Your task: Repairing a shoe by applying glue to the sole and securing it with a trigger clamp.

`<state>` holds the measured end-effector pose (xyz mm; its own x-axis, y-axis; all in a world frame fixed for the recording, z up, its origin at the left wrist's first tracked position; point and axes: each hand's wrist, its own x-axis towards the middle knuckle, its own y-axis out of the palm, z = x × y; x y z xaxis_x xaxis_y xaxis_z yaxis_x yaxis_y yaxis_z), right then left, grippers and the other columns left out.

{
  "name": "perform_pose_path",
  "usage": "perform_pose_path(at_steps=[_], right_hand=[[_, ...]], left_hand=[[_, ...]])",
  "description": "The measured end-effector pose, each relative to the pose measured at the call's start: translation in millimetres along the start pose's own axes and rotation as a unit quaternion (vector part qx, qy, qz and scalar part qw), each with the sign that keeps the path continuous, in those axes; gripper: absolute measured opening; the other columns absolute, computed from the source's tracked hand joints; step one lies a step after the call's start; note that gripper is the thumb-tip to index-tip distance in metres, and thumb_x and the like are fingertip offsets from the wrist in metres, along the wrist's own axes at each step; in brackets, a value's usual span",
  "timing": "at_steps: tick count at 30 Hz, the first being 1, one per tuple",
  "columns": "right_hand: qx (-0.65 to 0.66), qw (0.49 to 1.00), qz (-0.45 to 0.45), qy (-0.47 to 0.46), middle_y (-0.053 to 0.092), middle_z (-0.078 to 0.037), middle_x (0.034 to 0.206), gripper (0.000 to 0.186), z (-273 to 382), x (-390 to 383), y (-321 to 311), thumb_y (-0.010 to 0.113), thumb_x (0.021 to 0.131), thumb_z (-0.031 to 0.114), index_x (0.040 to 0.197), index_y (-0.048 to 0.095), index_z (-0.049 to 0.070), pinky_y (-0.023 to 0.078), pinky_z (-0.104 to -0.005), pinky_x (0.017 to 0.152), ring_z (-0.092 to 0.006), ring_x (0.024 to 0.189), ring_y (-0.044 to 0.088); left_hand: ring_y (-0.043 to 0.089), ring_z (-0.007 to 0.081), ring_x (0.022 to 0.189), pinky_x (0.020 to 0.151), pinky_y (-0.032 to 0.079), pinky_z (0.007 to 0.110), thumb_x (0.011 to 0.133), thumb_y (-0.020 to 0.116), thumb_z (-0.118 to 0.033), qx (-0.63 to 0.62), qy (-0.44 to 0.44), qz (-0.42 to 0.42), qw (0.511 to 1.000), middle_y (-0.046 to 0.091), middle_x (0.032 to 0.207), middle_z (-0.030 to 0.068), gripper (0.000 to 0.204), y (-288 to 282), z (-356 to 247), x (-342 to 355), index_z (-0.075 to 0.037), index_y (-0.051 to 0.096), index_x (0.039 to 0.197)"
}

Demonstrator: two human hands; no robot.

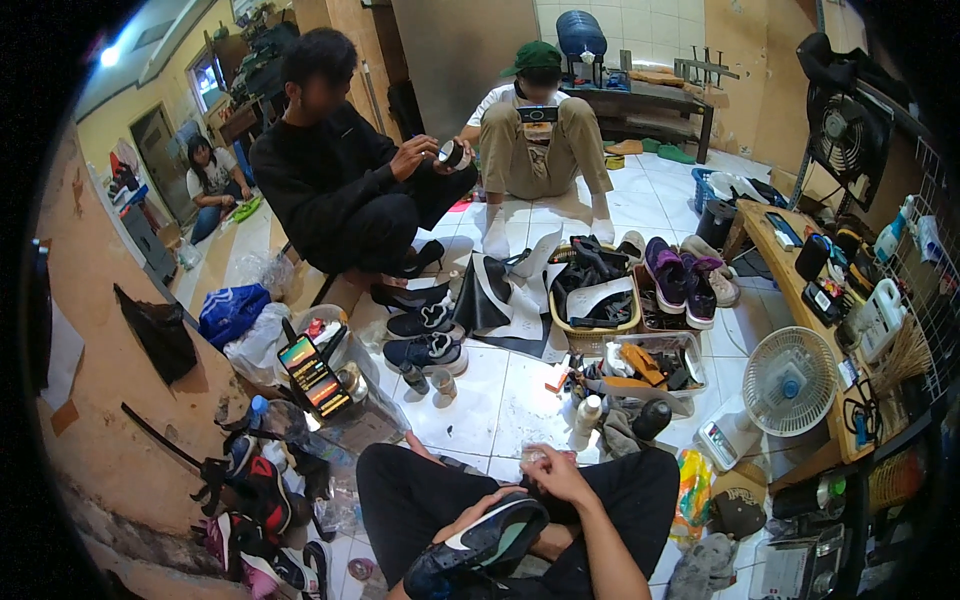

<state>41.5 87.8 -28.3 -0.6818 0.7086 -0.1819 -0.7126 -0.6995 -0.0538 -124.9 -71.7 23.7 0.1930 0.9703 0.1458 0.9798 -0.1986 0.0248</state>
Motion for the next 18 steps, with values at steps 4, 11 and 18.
perform_pose_path(at_steps=[4,11,18], right_hand=[[-0.016,0.998,0.033,-0.055,0.059,-0.003,0.069,0.075,80,42,17,0.062,0.093,0.016,0.153,0.017,0.014,0.042,-0.0224,0.052,-0.0065,0.057,0.051],[0.005,0.955,0.023,-0.295,0.053,0.000,0.060,0.080,269,77,43,0.062,0.093,0.019,0.153,0.010,0.010,0.039,-0.0238,0.053,-0.0064,0.056,0.049],[-0.111,0.988,-0.078,-0.068,0.054,-0.003,0.060,0.041,11,24,-3,0.069,0.087,0.028,0.119,0.060,0.003,0.040,-0.0262,0.052,-0.0098,0.056,0.050]], left_hand=[[0.047,0.0246,0.127,0.109,0.032,0.033,0.091,0.062,-0.015,-0.079,0.050,-0.038,0.995,0.043,0.143,0.0166,0.057,10,-17,-8,-0.002,0.039,0.141],[0.047,0.0231,0.124,0.109,0.033,0.032,0.088,0.065,-0.013,-0.057,0.016,0.006,0.998,0.047,0.136,0.0151,0.056,1,-4,2,0.001,0.042,0.137],[0.048,0.0185,0.121,0.106,0.035,0.027,0.101,0.043,-0.018,-0.317,-0.181,0.010,0.931,0.047,0.135,0.0112,0.038,-3,8,4,0.002,0.045,0.134]])
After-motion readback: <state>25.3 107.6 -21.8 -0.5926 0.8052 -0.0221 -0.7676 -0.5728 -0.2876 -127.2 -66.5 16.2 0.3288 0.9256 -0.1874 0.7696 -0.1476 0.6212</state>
